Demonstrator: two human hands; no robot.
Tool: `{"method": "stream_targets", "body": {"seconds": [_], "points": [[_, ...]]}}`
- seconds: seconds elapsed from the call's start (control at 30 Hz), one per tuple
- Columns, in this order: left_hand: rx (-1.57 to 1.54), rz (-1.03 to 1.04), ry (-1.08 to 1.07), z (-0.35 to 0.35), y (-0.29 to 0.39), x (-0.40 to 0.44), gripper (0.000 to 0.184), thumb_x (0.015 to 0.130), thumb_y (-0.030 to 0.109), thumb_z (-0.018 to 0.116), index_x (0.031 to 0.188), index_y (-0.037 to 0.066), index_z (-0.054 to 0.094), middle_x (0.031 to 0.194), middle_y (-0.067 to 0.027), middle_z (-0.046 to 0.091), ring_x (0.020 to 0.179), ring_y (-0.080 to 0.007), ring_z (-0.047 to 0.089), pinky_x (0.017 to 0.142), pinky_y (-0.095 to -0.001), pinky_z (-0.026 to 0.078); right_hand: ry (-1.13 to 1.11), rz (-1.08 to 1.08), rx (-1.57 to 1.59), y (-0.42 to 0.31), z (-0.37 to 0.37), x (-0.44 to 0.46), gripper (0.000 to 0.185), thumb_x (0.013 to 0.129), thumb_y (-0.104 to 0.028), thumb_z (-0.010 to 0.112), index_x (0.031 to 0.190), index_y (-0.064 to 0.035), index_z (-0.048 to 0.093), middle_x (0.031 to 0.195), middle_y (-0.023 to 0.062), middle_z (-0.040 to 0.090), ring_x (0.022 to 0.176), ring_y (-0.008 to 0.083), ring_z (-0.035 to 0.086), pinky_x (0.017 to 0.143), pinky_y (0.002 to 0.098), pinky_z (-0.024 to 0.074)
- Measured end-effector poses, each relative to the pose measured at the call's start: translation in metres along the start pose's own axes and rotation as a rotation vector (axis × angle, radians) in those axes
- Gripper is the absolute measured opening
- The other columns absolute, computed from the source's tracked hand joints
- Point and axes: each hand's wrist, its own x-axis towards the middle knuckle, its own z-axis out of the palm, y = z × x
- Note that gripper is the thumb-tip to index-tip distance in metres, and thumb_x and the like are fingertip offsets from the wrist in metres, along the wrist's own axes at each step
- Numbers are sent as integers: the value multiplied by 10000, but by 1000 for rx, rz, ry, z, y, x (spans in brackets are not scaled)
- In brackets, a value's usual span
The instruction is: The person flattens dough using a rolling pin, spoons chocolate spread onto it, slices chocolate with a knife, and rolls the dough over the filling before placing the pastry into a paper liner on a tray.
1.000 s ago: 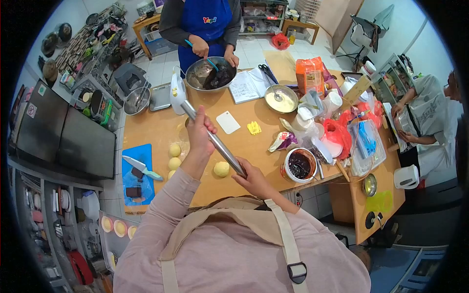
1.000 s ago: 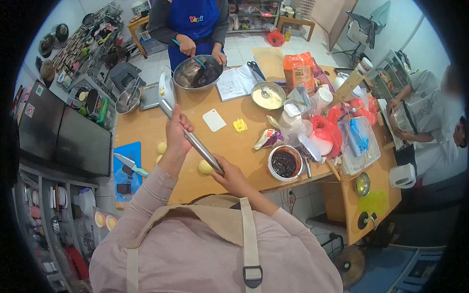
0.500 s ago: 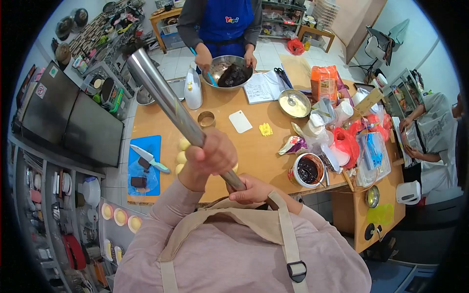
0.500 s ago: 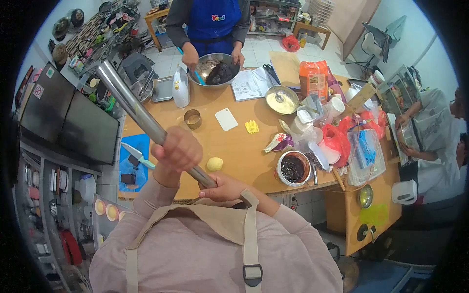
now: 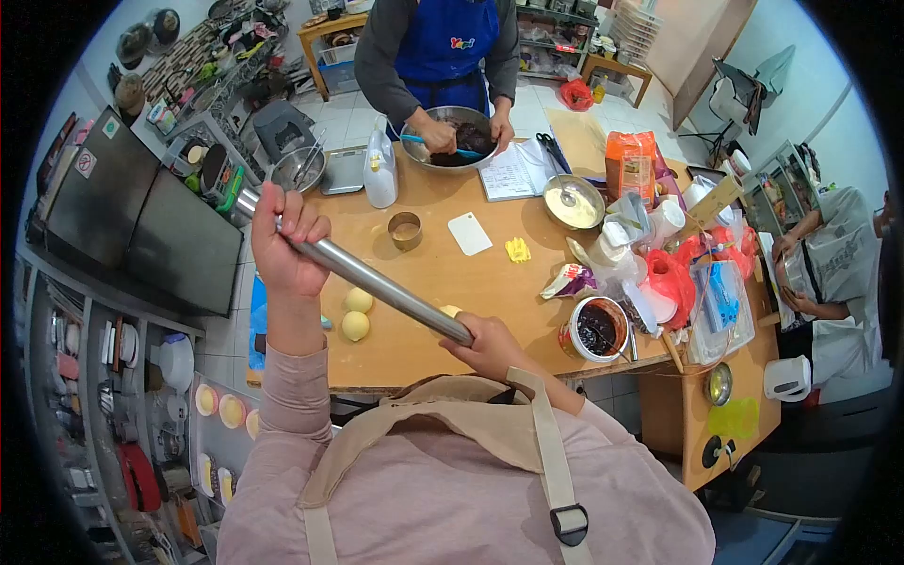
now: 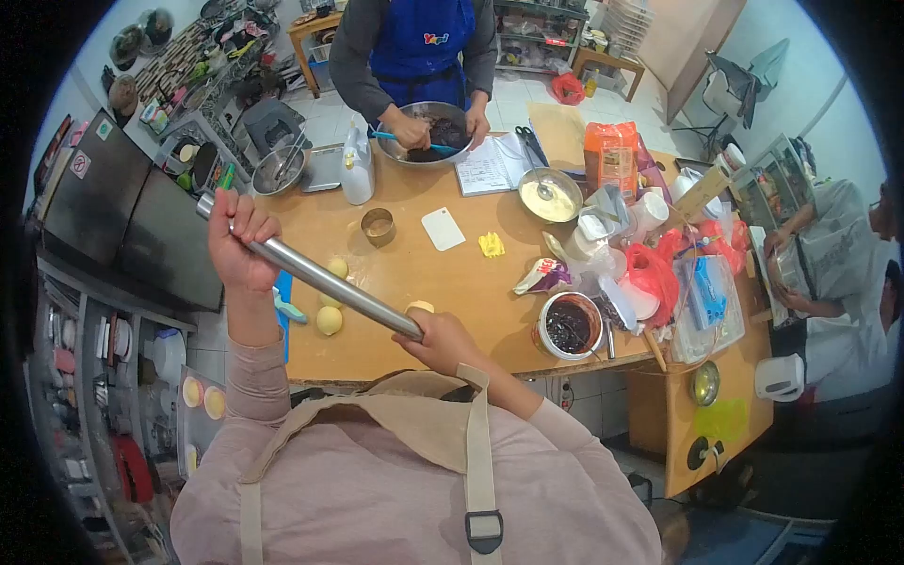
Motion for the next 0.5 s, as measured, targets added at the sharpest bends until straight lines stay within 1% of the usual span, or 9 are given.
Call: {"method": "stream_targets", "body": {"seconds": [0.03, 0.07, 0.17, 0.23, 0.3, 0.37, 0.47, 0.5], "points": [[-22, 1, -95, -1, 3, -2, 290, 1012, 288, 487, 759, 156, 432, 573, 59, 364, 458, -55, 359, 462, -221, 361, -41, 15, 52, 0, 0, -2, 256, 860, -241, 712, 825, -41, 555, 626, 80, 511, 557, 195, 486, 543, 332, 404], [-105, -15, -200, -3, 1, -4, 303, 1011, 310, 483, 762, 149, 423, 561, 56, 387, 452, -54, 373, 459, -222, 385, -83, 32, 104, 0, 1, -4, 264, 859, -227, 723, 806, -42, 543, 613, 55, 490, 546, 152, 461, 529, 307, 388], [-318, -112, -462, -3, -31, -18, 300, 999, 304, 500, 757, 147, 420, 526, 48, 402, 428, -57, 383, 441, -229, 382, -189, 101, 358, 1, 7, -7, 254, 863, -183, 728, 777, -46, 533, 625, -25, 446, 585, 75, 421, 531, 266, 358], [-239, -227, -530, -1, -57, -29, 302, 976, 282, 537, 733, 147, 418, 493, 47, 400, 403, -64, 386, 422, -235, 376, -220, 113, 441, 0, 9, -5, 231, 858, -186, 729, 813, -35, 561, 664, -31, 476, 624, 79, 432, 562, 263, 373], [-107, -286, -557, 5, -78, -39, 305, 953, 248, 566, 707, 143, 420, 480, 48, 380, 389, -74, 377, 409, -241, 365, -215, 112, 519, -2, 13, -1, 222, 855, -185, 731, 834, -28, 575, 691, -37, 494, 650, 82, 443, 583, 264, 385], [-71, -362, -430, 0, -98, -55, 307, 948, 226, 573, 697, 127, 427, 499, 24, 401, 414, -94, 410, 434, -257, 384, -179, 97, 583, -5, 15, 4, 220, 853, -180, 733, 838, -26, 577, 706, -43, 502, 662, 83, 452, 593, 267, 393], [91, -344, -398, -8, -118, -75, 295, 950, 201, 569, 703, 109, 437, 525, -3, 424, 447, -114, 442, 470, -280, 415, -115, 32, 636, -13, 15, 5, 211, 847, -162, 735, 840, -28, 572, 719, -36, 526, 673, 83, 477, 602, 279, 408], [156, -327, -387, -10, -118, -79, 287, 952, 199, 569, 712, 105, 440, 531, -8, 426, 456, -119, 448, 480, -286, 423, -99, 19, 602, -14, 15, 4, 211, 846, -164, 731, 838, -27, 571, 715, -16, 541, 665, 97, 489, 602, 288, 414]]}}
